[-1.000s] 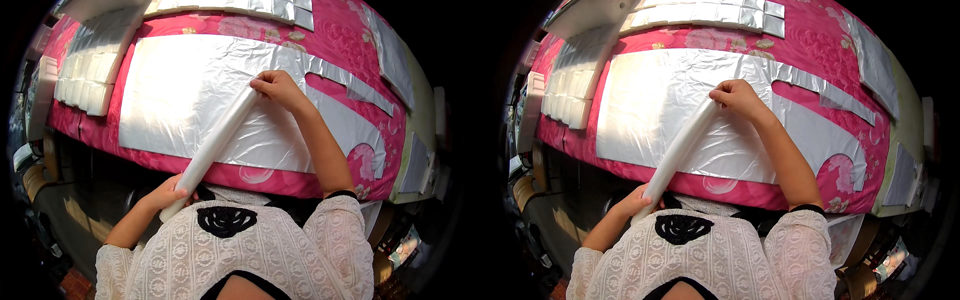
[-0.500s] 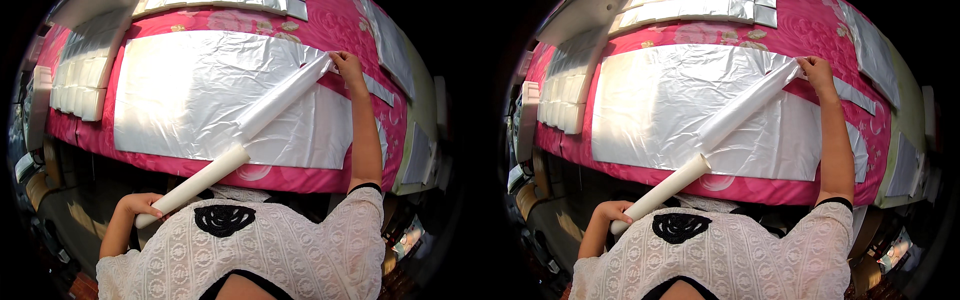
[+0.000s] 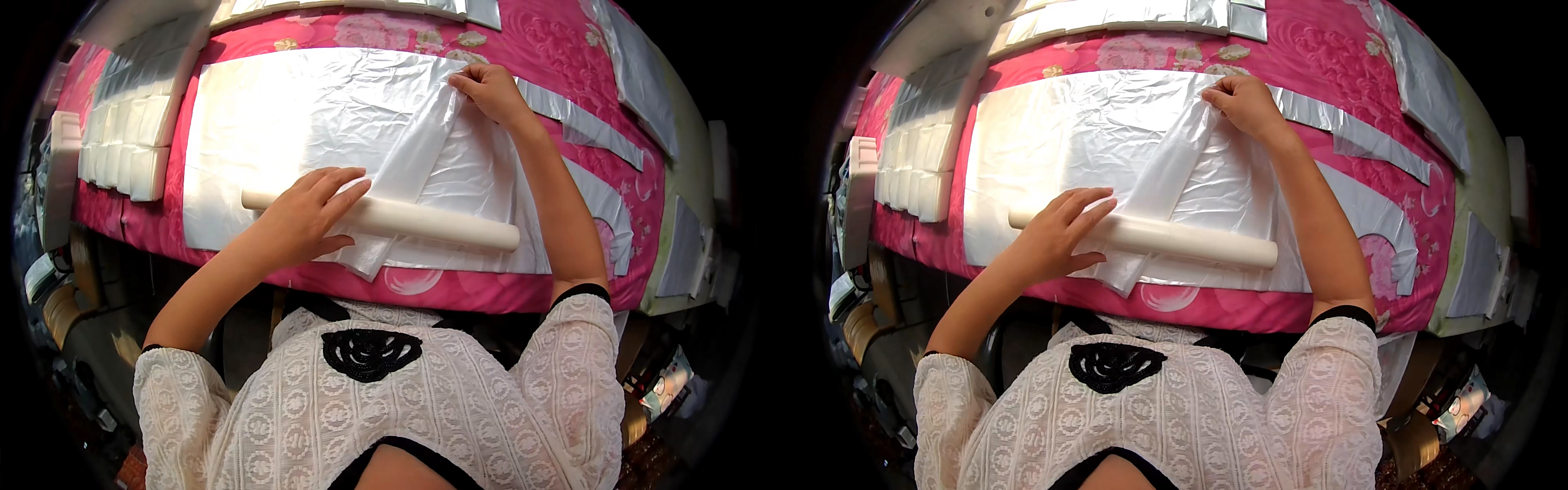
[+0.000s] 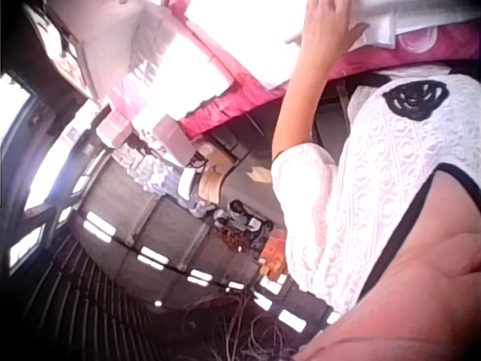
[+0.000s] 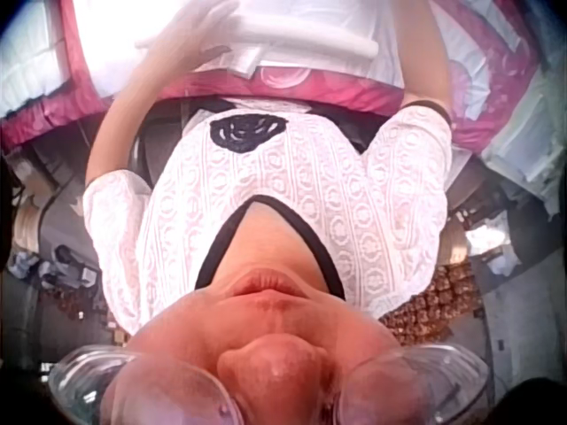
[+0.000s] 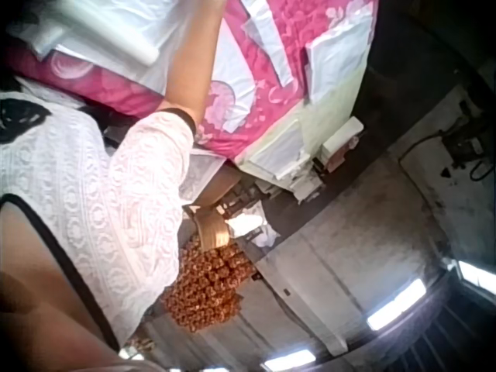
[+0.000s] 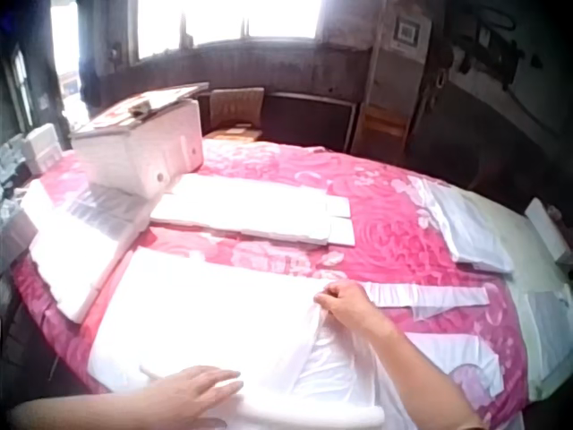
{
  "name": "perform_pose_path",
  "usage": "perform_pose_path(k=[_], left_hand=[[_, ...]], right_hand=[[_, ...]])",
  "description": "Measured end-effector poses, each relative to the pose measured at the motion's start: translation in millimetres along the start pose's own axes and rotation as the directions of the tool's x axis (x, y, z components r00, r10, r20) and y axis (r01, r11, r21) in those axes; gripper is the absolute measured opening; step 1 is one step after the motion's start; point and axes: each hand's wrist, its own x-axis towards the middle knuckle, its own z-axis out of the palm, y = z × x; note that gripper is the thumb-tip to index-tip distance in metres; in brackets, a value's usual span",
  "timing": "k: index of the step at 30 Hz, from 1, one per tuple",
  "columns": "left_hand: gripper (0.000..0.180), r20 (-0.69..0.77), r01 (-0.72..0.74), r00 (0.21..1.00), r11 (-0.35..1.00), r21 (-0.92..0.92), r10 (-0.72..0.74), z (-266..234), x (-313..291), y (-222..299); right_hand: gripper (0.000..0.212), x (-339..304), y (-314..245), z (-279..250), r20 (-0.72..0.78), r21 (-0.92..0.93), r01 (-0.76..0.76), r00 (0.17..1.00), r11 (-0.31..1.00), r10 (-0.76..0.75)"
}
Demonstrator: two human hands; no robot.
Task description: The person wraps small rectangular items with clear plastic film on a pink floral bedsheet. They unroll the film, place an item on it, fold the film around the item, and set the wrapped item aside. The process repeats with multiple items.
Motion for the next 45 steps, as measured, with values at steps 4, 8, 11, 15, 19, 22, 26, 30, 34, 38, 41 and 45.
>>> perform_pose_path(k=[4,8,11,15,19,22,26,30,34,38,41,45], left_hand=[[0.06,0.182,-0.342,0.919,0.937,-0.07,0.349,36,-10,7],[0.076,0.315,-0.214,0.919,0.971,-0.104,0.237,60,-16,20],[0.076,0.284,-0.224,0.931,0.973,-0.052,0.23,67,-22,23],[0.075,0.251,-0.166,0.954,0.986,-0.007,0.163,77,-27,38],[0.073,0.214,-0.111,0.972,0.992,0.059,0.096,89,-31,55],[0.073,0.217,-0.073,0.975,0.991,0.111,0.048,92,-33,61],[0.072,0.236,-0.052,0.972,0.987,0.152,0.015,93,-33,67],[0.07,0.214,-0.059,0.976,0.986,0.157,0.025,97,-33,68],[0.064,0.166,-0.075,0.984,0.997,0.013,0.072,97,-37,66],[0.059,0.049,-0.065,0.996,0.994,-0.084,0.069,80,-48,51],[0.052,-0.024,-0.056,0.998,0.995,-0.077,0.054,77,-57,41],[0.034,-0.121,-0.116,0.986,0.993,0.014,0.117,79,-60,38]], right_hand=[[0.022,2,-7,-1,0.044,-0.063,0.003,0.999,0.998,0.0],[0.046,0,-2,-4,-0.035,-0.006,-0.013,0.999,1.0,0.013],[0.07,-16,-11,-4,-0.248,0.091,0.017,0.969,0.996,0.006],[0.055,-100,-42,18,0.053,-0.078,0.278,0.96,0.957,-0.275],[0.043,-167,-35,67,0.222,-0.329,0.468,0.882,0.82,-0.415],[0.043,-159,-30,66,0.213,-0.323,0.513,0.858,0.795,-0.467],[0.041,-105,-28,47,0.099,-0.436,0.494,0.857,0.752,-0.505],[0.04,-37,-9,24,-0.088,-0.537,0.393,0.854,0.747,-0.512],[0.042,-12,-2,10,-0.094,-0.599,0.402,0.823,0.692,-0.56],[0.043,-38,-16,23,-0.114,-0.615,0.478,0.732,0.627,-0.671],[0.042,-93,-25,43,0.063,-0.392,0.628,0.747,0.672,-0.662],[0.053,-151,-24,79,0.329,-0.228,0.7,0.709,0.676,-0.624]])
